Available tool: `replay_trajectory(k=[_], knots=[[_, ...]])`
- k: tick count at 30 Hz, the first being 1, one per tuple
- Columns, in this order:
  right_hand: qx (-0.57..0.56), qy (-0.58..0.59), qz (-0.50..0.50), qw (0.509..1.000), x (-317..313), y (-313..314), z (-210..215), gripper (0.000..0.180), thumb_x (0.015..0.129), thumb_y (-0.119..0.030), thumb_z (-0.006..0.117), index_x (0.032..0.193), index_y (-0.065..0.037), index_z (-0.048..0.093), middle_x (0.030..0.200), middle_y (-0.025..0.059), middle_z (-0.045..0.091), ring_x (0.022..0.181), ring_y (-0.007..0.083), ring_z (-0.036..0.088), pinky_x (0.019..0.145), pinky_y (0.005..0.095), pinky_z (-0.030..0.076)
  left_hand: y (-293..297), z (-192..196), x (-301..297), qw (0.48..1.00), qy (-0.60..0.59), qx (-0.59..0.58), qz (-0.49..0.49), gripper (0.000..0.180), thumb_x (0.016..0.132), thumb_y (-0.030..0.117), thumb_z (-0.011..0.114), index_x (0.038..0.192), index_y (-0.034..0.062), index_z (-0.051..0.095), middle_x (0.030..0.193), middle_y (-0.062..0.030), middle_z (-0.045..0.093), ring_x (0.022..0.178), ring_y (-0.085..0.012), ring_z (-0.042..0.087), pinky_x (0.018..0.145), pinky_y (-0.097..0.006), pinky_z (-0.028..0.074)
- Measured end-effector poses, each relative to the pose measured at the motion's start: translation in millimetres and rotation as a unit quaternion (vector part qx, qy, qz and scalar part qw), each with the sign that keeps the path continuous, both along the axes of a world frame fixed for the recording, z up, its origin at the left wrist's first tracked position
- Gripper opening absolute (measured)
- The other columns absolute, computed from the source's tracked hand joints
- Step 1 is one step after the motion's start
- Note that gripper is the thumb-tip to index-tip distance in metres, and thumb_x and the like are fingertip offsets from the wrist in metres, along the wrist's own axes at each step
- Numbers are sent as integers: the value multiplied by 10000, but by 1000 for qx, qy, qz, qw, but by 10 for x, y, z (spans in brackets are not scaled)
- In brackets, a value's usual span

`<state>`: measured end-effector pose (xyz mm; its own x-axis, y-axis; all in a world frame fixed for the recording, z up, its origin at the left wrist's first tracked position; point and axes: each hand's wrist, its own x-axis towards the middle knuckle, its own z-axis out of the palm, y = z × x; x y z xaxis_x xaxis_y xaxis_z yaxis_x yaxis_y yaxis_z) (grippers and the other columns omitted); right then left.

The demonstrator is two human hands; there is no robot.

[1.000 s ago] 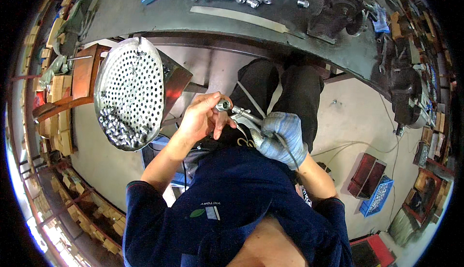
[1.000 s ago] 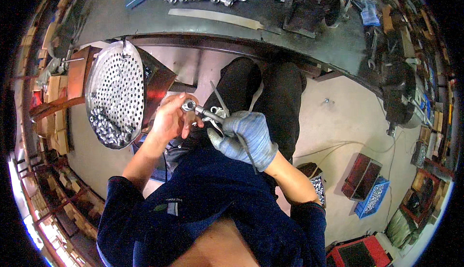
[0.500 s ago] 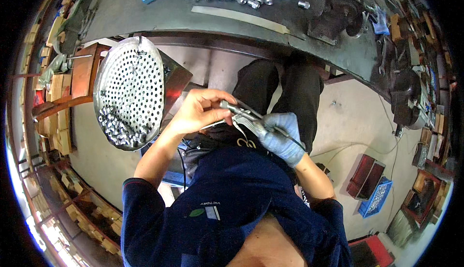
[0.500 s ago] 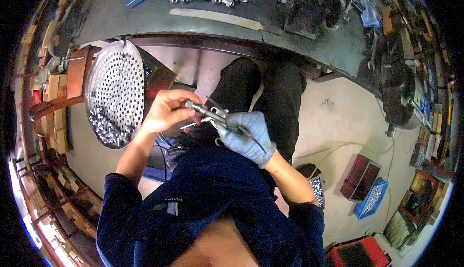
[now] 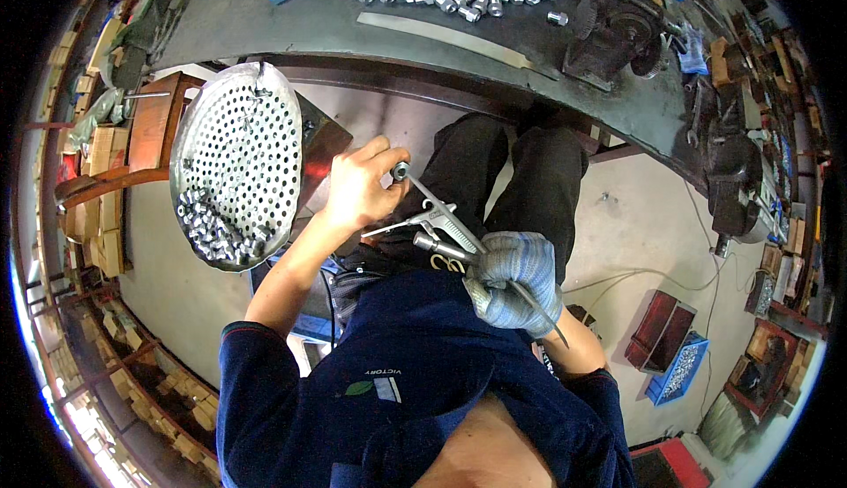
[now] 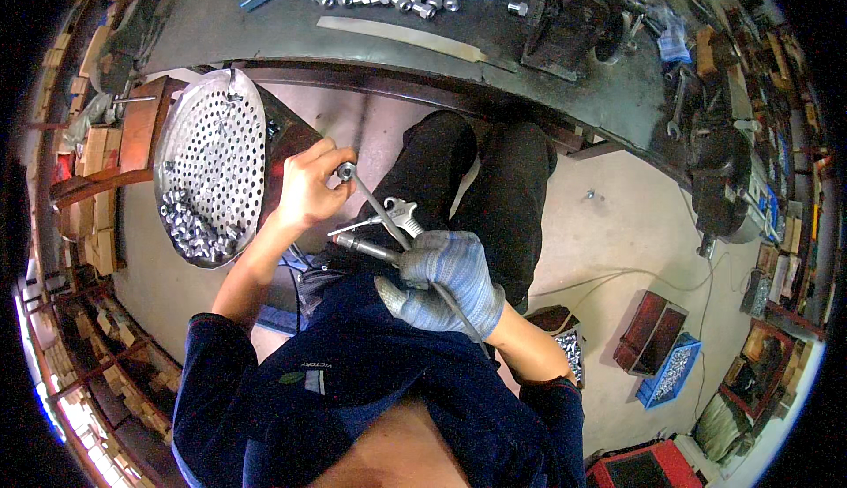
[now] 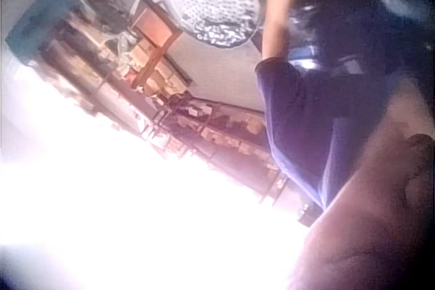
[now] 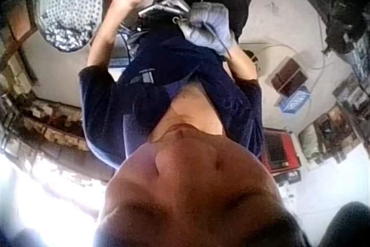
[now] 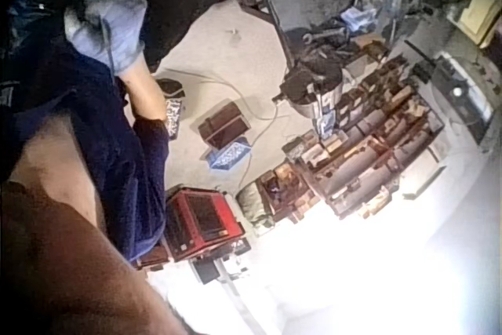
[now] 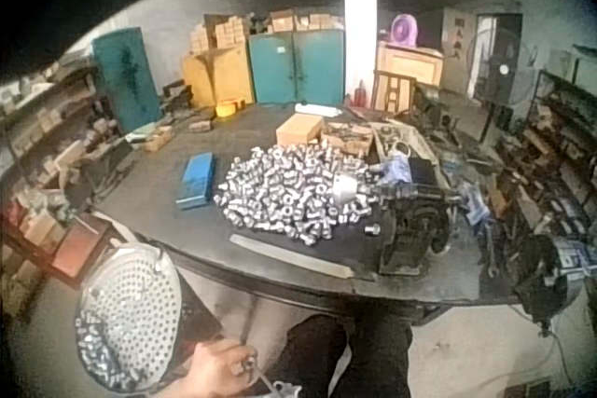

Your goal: The person uses an air blow gun to clean dust or debris from small metal components. They pick up parts one at a time, rotate them while applying the air stream, and place them back into a container.

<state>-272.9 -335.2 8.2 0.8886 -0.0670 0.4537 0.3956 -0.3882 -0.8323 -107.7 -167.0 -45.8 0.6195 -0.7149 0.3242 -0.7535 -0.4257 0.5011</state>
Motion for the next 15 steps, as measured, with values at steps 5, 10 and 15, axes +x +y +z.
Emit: replay_trajectory(k=[5,10,15], knots=[[-18,14,-4,1000,52,16,12,284,640,-151,743,536,-134,479,484,53,458,430,250,506,429,320,409,9,11,7,999,-34,-5,-11,303,521,93,716,812,111,634,696,-57,513,565,-263,572,498,-355,457],[-50,42,-22,998,194,102,-31,234,667,-96,689,503,-103,522,492,92,484,422,246,502,420,314,402,-29,10,-24,999,-35,10,-37,307,529,128,727,822,114,633,705,-50,521,592,-251,583,520,-354,462],[-99,-7,-58,993,363,68,-264,253,664,-166,719,515,-132,517,504,76,516,450,247,545,437,342,436,-253,-40,1,995,74,28,-65,316,574,147,712,880,113,643,746,-63,572,655,-281,599,581,-377,488]])
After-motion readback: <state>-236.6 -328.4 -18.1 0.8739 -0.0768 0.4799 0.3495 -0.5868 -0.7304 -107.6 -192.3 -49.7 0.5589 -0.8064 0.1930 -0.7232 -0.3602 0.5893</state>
